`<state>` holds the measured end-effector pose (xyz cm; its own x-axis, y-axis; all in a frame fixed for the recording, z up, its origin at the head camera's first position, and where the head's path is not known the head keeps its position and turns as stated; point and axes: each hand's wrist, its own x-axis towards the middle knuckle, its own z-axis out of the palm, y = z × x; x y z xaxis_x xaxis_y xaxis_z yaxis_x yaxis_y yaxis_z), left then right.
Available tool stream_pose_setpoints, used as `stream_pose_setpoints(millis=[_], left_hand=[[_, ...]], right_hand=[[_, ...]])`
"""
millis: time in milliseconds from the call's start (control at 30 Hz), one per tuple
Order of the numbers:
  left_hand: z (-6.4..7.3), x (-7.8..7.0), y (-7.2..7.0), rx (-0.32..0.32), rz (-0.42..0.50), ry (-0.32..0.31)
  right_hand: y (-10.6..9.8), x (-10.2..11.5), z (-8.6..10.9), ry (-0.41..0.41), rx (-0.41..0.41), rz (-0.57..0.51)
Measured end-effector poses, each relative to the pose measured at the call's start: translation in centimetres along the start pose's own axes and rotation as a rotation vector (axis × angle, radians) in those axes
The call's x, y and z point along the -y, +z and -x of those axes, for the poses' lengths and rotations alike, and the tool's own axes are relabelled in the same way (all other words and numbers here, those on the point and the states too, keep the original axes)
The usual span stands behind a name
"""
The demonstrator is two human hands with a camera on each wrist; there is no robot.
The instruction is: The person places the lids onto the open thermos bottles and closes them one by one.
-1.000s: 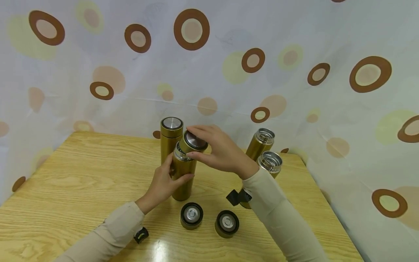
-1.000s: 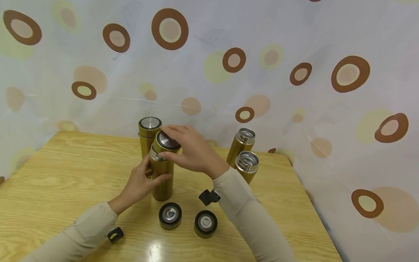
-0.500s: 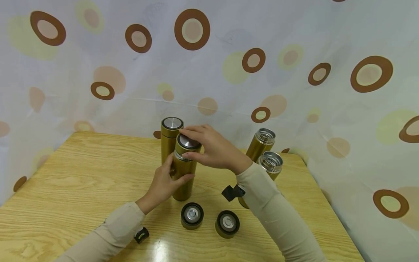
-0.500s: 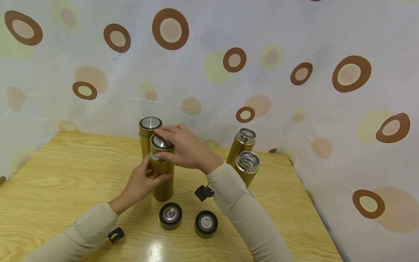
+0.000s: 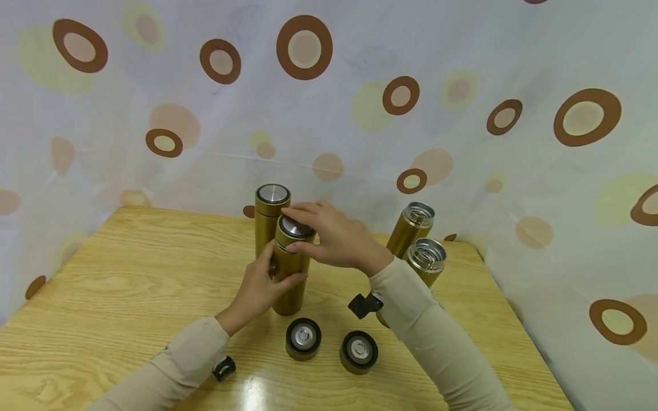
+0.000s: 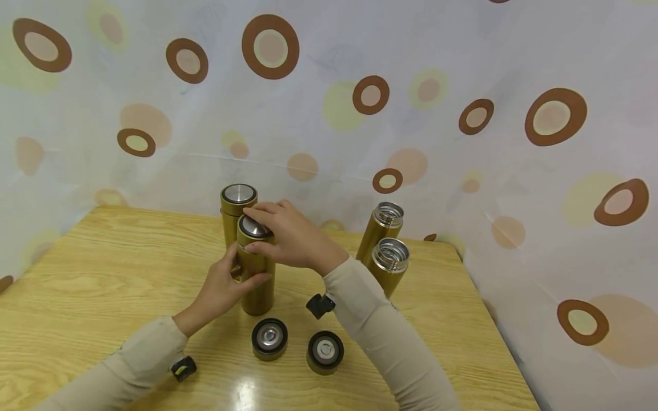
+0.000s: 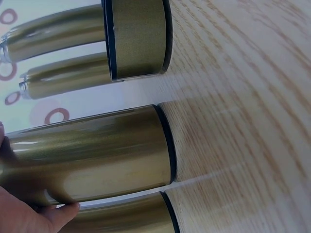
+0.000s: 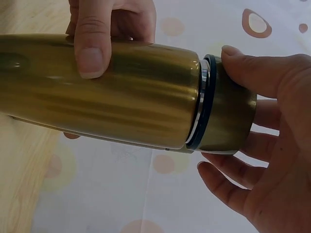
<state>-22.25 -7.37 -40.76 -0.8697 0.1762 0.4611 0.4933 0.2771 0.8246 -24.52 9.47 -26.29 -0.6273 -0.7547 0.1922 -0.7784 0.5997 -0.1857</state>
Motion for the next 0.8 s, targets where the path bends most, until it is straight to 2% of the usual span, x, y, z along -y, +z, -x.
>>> stream_pose_setpoints(millis=[433,700,800], left_hand=[[-0.1,-0.2,0.0,0.006,0.013,-0.004],[0.0,-0.2,0.0,-0.003,0.001,-0.006],[0.0,-0.3,0.0,-0.005,-0.003,-0.011]], right_hand=[[0.0,0.0,0.0,-0.007,0.004,-0.027],[-1.0,-0.6,0.1,-0.093,0.042,-0.173],[-2.0,-0.6,-0.1,-0.116,0.072,-0.146]])
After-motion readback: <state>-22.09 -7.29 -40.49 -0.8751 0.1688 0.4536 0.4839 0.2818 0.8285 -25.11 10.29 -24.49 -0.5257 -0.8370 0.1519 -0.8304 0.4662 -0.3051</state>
